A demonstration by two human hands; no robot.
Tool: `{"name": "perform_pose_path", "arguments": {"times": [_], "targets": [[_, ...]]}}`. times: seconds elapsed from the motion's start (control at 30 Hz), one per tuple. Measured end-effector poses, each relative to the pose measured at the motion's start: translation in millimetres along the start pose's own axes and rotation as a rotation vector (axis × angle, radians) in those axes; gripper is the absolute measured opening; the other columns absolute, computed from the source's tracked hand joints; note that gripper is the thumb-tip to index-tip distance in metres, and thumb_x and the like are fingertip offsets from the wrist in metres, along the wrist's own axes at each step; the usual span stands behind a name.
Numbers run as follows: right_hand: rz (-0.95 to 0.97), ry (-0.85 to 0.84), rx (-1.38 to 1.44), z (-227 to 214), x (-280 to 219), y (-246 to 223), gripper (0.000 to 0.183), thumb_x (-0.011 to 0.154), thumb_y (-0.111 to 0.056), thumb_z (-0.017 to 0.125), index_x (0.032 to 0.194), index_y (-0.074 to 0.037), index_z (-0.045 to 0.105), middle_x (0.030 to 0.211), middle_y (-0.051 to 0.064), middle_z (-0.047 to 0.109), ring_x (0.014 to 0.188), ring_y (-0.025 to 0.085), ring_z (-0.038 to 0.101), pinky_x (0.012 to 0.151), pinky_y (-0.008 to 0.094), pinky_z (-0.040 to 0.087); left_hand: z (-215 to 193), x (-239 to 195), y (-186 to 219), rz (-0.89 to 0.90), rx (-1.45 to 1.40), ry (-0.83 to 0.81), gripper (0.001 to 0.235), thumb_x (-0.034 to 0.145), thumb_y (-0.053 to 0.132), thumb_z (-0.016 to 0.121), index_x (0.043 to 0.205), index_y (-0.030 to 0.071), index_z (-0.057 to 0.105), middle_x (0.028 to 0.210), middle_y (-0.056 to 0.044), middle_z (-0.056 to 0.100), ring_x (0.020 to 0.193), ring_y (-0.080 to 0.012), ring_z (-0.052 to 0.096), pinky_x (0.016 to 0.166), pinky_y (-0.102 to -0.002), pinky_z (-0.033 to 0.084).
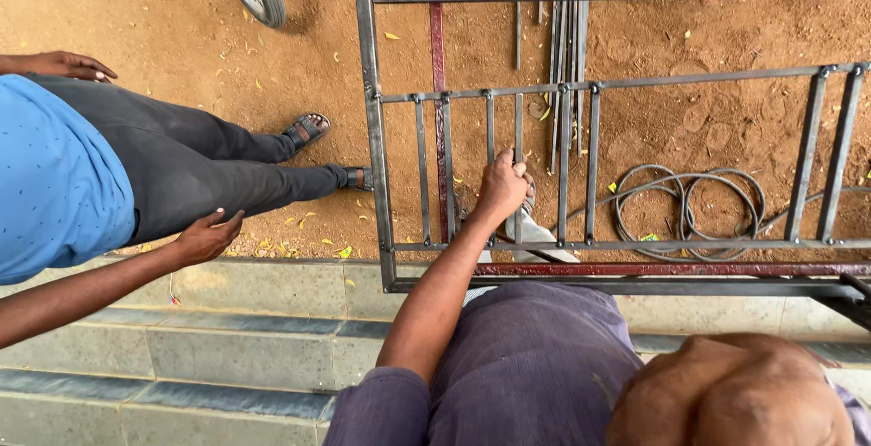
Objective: The person welds vertical metal bars onto a horizontal metal frame using a welding torch. They repeatedly measure the spacing between bars with a tape measure, adjust the bars, and weld them in place. The person also uses a hammer to tap the bars into alignment.
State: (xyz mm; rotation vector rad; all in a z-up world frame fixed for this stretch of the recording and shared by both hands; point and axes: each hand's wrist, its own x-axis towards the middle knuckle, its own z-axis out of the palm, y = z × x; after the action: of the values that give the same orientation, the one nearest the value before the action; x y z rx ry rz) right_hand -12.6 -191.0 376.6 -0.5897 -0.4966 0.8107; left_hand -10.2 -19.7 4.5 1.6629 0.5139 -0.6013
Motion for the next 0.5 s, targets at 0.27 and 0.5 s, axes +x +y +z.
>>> {"name": "perform_pose_path", "arguments": {"times": [0.27, 0.5], "targets": [[0.163, -0.292, -0.332, -62, -5, -2, 0.022, 0.089, -0.011, 0.071, 0.108, -0.003, 0.078, 0.111, 0.012, 0.069, 0.092, 0.024, 0.071, 0.066, 0.031, 0.064, -2, -3, 5, -0.027, 0.032, -0.021, 0.017, 0.1, -0.003, 0.053, 0.117, -0.003, 0.057, 0.089, -0.014, 0.069, 0.065, -0.0177, 0.069, 0.052, -0.028, 0.056], [0.254, 0.138, -0.916, -159, -79, 8, 0.029, 0.079, -0.002, 0.07, 0.106, -0.007, 0.078, 0.117, 0.014, 0.068, 0.104, 0.025, 0.074, 0.067, 0.031, 0.066, 0, 6, -11, 0.052, 0.065, -0.007, 0.045, 0.091, -0.011, 0.051, 0.136, -0.009, 0.051, 0.093, -0.013, 0.069, 0.068, -0.0178, 0.071, 0.053, -0.032, 0.06]]}}
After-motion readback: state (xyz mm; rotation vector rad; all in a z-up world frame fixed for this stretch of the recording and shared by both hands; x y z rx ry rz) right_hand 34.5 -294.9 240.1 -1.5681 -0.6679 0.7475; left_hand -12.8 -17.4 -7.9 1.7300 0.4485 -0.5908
